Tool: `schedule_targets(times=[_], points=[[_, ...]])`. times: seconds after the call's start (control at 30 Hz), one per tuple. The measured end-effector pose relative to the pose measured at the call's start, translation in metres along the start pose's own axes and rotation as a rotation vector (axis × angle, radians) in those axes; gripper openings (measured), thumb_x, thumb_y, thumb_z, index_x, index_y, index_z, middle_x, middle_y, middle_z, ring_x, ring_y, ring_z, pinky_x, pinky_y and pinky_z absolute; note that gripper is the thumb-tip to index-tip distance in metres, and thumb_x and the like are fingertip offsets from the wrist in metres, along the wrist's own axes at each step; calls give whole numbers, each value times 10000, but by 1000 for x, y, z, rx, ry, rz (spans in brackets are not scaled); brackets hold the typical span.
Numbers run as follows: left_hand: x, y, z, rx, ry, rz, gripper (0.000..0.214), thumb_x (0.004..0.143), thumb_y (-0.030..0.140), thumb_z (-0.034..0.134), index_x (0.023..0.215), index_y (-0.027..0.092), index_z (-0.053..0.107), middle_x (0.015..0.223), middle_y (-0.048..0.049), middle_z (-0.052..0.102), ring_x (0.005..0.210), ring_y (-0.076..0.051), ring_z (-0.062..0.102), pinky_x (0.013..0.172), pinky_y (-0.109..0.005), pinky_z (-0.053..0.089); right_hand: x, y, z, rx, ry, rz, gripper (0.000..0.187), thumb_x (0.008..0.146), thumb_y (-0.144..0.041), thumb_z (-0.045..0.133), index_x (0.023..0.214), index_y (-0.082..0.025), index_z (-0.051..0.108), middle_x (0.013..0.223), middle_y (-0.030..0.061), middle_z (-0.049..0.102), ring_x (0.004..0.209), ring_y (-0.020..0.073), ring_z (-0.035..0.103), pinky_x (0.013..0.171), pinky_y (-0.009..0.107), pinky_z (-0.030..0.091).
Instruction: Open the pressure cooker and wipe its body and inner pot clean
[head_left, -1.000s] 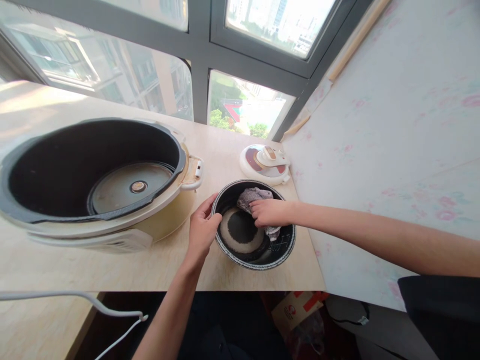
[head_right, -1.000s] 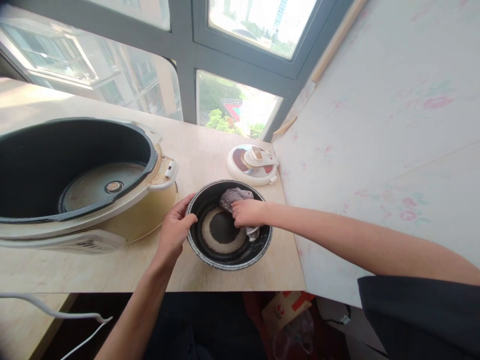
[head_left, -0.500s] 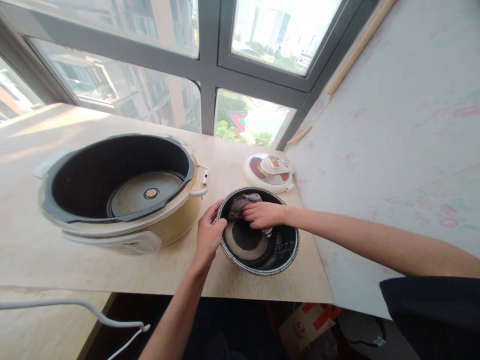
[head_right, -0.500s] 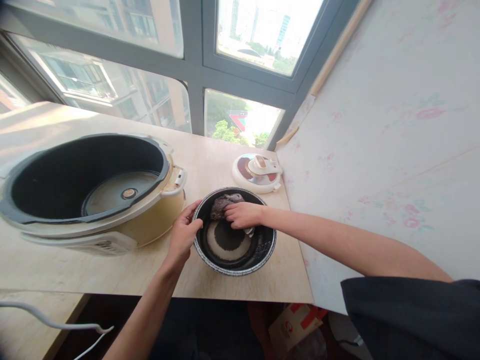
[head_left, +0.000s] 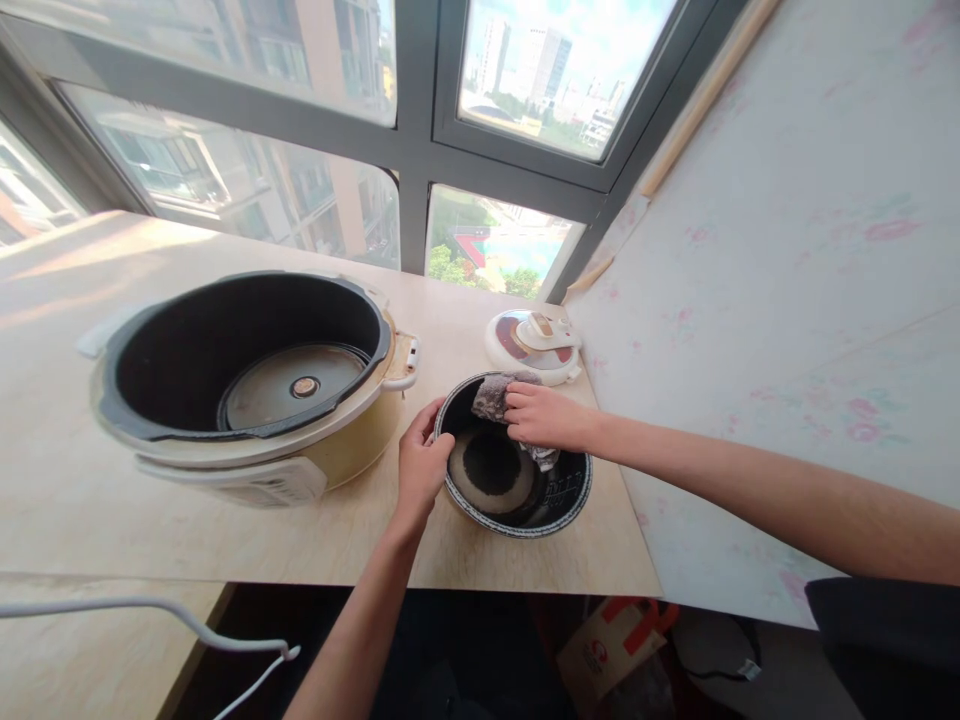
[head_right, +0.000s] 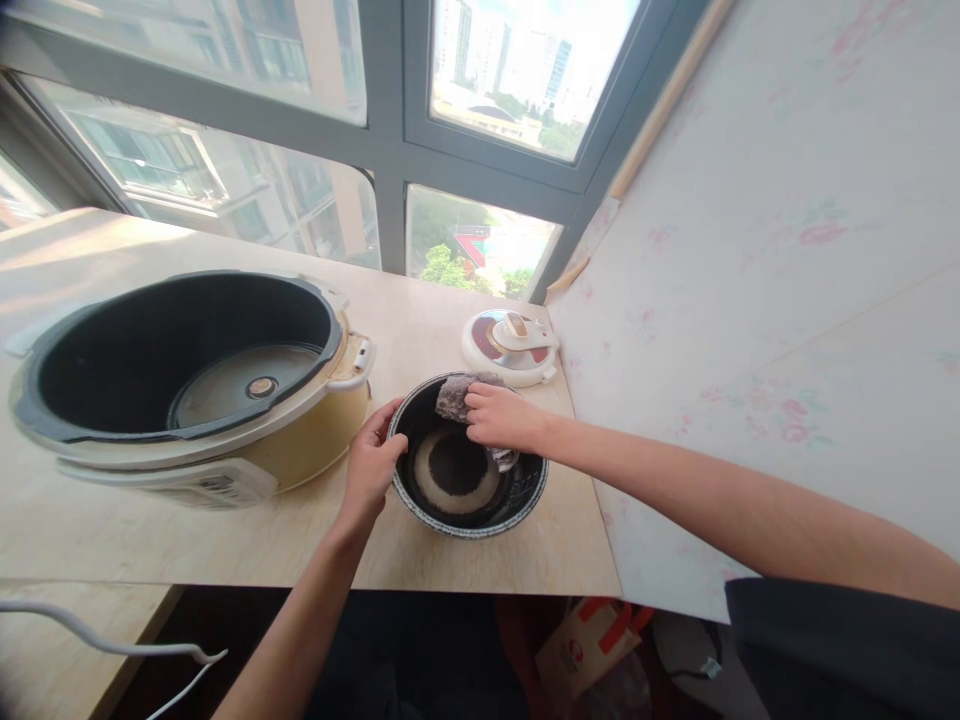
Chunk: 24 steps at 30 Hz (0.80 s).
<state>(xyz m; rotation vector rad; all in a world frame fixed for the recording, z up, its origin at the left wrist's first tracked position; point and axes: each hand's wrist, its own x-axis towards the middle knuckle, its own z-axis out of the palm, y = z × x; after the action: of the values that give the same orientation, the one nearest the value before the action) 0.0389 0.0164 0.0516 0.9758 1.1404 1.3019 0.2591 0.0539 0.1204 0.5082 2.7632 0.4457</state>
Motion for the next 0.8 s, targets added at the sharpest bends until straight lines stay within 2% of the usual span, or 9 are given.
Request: schedule_targets(times=[0.17,0.33,0.53,0.67,0.8], points=[[0,0,0,0,-14,13,575,642,110,538,1188,179,704,1223,-62,721,1167,-247,651,1042,-362,492,-8,1,-17,162,-88,179,166,924,-165,652,772,-208,705,791,39,717,889,224,511,834,370,313],[0,-3,-1,-3,-13,20,566,652,122,539,1194,153,700,1233,-79,718,1185,-258,645,1046,-365,488,-4,-1,-20,319,-167,293,130,890,-203,700,764,-217,727,848,45,760,891,232,513,813,368,292],[-1,-2,0,-4,1,1,604,633,109,523,1205,149,716,1215,-69,734,1131,-254,674,1031,-366,500,11,-12,1,567,-226,361,174,903,-93,602,903,-225,715,973,45,742,986,229,566,790,320,357],[-3,2,1,-32,-10,-3,601,631,103,516,1186,162,738,1200,-44,745,1119,-241,680,1018,-346,509,18,-20,15,582,-215,454,277,873,-40,557,1079,-194,657,1010,75,690,984,226,601,750,290,421],[-5,1,2,-47,27,-1,585,638,109,533,1177,176,751,1176,-31,754,1107,-238,682,1002,-335,520,20,-35,22,544,-179,543,426,836,1,515,1245,-108,564,1184,165,619,1110,279,554,904,368,457]])
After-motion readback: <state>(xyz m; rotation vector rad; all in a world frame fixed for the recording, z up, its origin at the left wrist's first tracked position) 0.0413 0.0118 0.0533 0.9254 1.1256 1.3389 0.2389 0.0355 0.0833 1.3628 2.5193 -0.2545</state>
